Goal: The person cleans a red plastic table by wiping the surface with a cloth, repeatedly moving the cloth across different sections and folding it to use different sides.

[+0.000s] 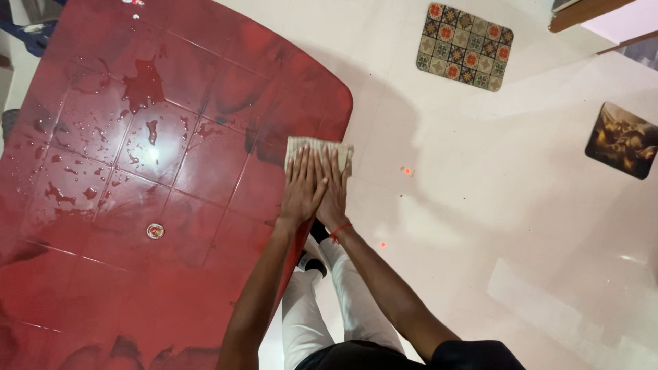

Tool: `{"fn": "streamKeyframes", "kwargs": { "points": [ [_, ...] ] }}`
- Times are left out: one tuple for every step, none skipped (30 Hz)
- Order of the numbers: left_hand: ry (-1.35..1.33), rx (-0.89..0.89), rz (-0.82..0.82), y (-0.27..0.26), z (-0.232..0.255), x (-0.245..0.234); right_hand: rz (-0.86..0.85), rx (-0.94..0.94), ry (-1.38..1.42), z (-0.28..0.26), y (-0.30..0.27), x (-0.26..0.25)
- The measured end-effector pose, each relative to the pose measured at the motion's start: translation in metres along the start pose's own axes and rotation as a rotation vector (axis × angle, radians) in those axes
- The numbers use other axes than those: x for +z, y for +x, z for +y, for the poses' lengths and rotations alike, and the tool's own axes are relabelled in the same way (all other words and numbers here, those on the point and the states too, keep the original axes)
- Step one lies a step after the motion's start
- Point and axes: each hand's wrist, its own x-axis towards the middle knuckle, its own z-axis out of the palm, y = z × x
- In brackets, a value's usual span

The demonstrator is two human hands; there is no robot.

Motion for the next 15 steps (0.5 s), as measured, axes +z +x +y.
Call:
{"fn": "streamKeyframes", "kwargs": {
  "points": [
    [-0.003,-0.03,-0.005,-0.018,0.001,-0.003,-0.086,0.042,0.001,-0.009,-0.013,0.001],
    [-0.012,-0.081,0.007,-0.04,0.002,-0.007,-0.091,-0.02,-0.009,-0.019,-0.027,0.001],
    [-0.021,-0.133,0.019,-0.06,0.003,-0.01,-0.095,-0.081,-0.019,-0.028,-0.039,0.001],
    [-0.015,-0.141,0.018,-0.077,0.002,-0.015,-0.099,-0.085,-0.011,-0.038,-0.046,0.003],
    [-0.019,-0.223,0.031,-0.092,0.001,-0.019,-0.154,-0.128,-0.001,-0.045,-0.051,0.003],
    [-0.025,-0.303,0.046,-0.097,-0.002,-0.021,-0.206,-0.171,0.004,-0.05,-0.05,0.005],
    [-0.021,-0.307,0.049,-0.095,-0.008,-0.022,-0.207,-0.176,0.008,-0.053,-0.043,0.008],
    [-0.005,-0.327,0.097,-0.092,-0.01,-0.021,-0.217,-0.228,-0.047,-0.053,-0.035,0.011],
    [0.011,-0.346,0.145,-0.087,-0.013,-0.02,-0.227,-0.279,-0.103,-0.051,-0.024,0.012],
    [0.008,-0.352,0.143,-0.077,-0.016,-0.019,-0.233,-0.279,-0.103,-0.047,-0.012,0.014],
    [0.015,-0.349,0.158,-0.06,-0.023,-0.018,-0.209,-0.302,-0.105,-0.041,0.006,0.015],
    [0.024,-0.339,0.176,-0.038,-0.03,-0.017,-0.177,-0.322,-0.109,-0.034,0.026,0.016],
    [0.008,-0.313,0.185,-0.018,-0.033,-0.017,-0.175,-0.307,-0.131,-0.028,0.042,0.015],
    [-0.007,-0.286,0.198,0.003,-0.038,-0.016,-0.169,-0.293,-0.154,-0.022,0.06,0.014],
    [0.015,-0.26,0.187,0.026,-0.041,-0.015,-0.164,-0.293,-0.158,-0.015,0.078,0.012]
  ]
}}
